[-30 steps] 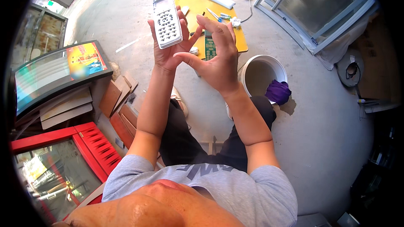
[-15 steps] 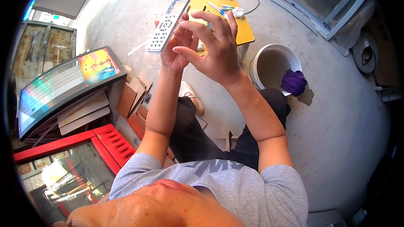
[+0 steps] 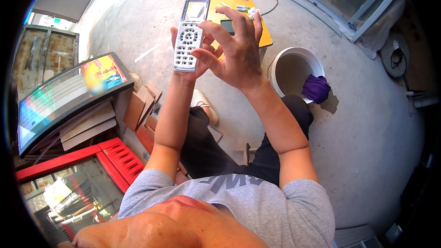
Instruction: The person disassembles the housing of a remote control by hand, removes the internal circuit board and rubber keypad, and uses a screwdriver to pry or scrape at the electronic components.
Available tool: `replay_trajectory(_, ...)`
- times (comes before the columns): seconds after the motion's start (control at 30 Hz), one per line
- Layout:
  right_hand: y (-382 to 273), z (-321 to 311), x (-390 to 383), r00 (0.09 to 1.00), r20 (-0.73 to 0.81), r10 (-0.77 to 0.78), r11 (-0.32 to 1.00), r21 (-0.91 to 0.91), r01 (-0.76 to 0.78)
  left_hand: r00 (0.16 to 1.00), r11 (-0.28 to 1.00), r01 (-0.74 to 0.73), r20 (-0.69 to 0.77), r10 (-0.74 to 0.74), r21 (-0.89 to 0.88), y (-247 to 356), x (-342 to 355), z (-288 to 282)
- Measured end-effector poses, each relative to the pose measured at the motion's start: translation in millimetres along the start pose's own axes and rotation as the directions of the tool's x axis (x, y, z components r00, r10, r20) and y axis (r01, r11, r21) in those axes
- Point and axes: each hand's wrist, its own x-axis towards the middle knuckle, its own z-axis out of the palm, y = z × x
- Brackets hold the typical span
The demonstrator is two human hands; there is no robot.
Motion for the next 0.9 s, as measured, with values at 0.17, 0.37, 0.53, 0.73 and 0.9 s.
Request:
replay_trajectory(0.17,-5.3,4.8,0.3,1.0,0.002,-0.023,0.999,0.034,0.023,1.0,0.99,0.014,-0.029,-0.01,0.137,-3.5,-2.6,-5.4)
replay_trajectory(0.37,-4.7,7.2,-1.9,0.998,0.026,-0.061,0.998,-0.027,0.061,0.995,0.943,-0.005,-0.093,0.038,0.333,-7.4,-6.3,-10.0)
replay_trajectory(0.53,-6.4,11.9,-1.9,0.998,-0.001,-0.069,0.997,0.041,0.069,0.993,0.906,-0.008,-0.101,0.055,0.424,-3.3,-10.1,-5.0)
replay_trajectory(0.73,-7.1,14.2,2.8,1.0,-0.018,-0.011,0.972,0.235,0.015,0.995,0.877,-0.022,-0.077,0.067,0.479,6.8,-14.8,-12.2)
replay_trajectory(0.9,25.2,-1.6,18.1,0.957,-0.137,0.258,0.855,0.494,-0.16,0.986,0.988,-0.082,0.158,0.061,0.131,35.0,-19.5,-17.7)
